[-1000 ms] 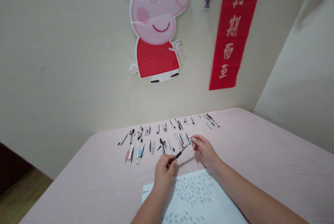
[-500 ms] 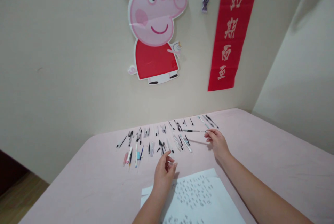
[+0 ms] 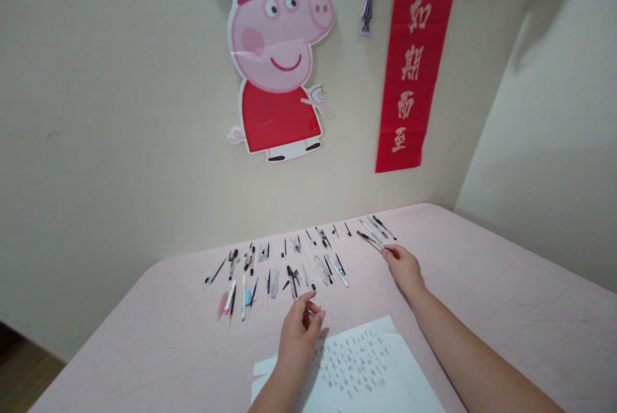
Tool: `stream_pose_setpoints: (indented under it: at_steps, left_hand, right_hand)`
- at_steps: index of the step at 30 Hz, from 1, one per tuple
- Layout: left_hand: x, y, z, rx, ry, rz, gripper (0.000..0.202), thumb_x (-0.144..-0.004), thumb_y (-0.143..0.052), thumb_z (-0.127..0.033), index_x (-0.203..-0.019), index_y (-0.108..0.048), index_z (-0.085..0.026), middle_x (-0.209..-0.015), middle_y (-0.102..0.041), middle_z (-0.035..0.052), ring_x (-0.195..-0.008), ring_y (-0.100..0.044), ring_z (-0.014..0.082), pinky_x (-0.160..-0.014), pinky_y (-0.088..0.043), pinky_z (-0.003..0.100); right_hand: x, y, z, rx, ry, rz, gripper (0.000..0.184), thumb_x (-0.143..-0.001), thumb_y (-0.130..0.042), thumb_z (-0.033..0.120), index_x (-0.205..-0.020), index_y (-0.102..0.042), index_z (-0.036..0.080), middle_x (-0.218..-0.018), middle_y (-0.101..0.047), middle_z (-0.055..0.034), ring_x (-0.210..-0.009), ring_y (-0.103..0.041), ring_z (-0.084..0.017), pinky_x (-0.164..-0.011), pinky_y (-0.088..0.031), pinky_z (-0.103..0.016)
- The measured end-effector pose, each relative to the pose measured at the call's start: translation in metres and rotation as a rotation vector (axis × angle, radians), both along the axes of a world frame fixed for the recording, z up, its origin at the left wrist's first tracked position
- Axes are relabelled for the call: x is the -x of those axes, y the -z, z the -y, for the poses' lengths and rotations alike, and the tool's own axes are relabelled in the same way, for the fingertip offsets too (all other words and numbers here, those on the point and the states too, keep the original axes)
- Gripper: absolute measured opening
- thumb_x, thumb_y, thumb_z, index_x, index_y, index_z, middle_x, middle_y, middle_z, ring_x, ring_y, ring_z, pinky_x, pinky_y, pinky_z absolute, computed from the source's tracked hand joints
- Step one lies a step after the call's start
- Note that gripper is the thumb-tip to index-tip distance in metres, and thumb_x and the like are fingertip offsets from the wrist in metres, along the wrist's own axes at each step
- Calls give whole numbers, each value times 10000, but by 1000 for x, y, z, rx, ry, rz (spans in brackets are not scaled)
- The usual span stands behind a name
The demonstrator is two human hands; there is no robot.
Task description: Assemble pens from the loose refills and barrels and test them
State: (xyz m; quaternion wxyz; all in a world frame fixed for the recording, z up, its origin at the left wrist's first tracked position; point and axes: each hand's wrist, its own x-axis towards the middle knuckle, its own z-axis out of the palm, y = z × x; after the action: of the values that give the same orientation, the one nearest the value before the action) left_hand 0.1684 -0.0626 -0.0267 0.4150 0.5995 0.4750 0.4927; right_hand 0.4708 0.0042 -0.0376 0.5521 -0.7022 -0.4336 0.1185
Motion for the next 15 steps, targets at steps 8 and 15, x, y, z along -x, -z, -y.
stream_pose_setpoints:
  at_steps: [8, 15]
  left_hand:
    - [1, 2, -1, -12, 34, -51, 318, -730, -619, -230, -1047, -606, -202, -755, -623, 17, -606, -550, 130, -593, -443, 277]
    - [1, 2, -1, 20, 39, -52, 357, -721, -638, -282, -1063, -595, -191, -765, -615, 22, -610, -546, 131, -605, -446, 274]
  right_hand:
    - [11, -11, -1, 320, 87, 322, 242, -757, -501, 217, -878, -712, 225, -865, -719, -81, -776, -640, -215, -639, -421, -281]
    - [23, -24, -17, 463, 183, 323, 253, -792, -469, 243, -884, -704, 224, -870, -712, -109, -740, -648, -221, -576, -408, -279]
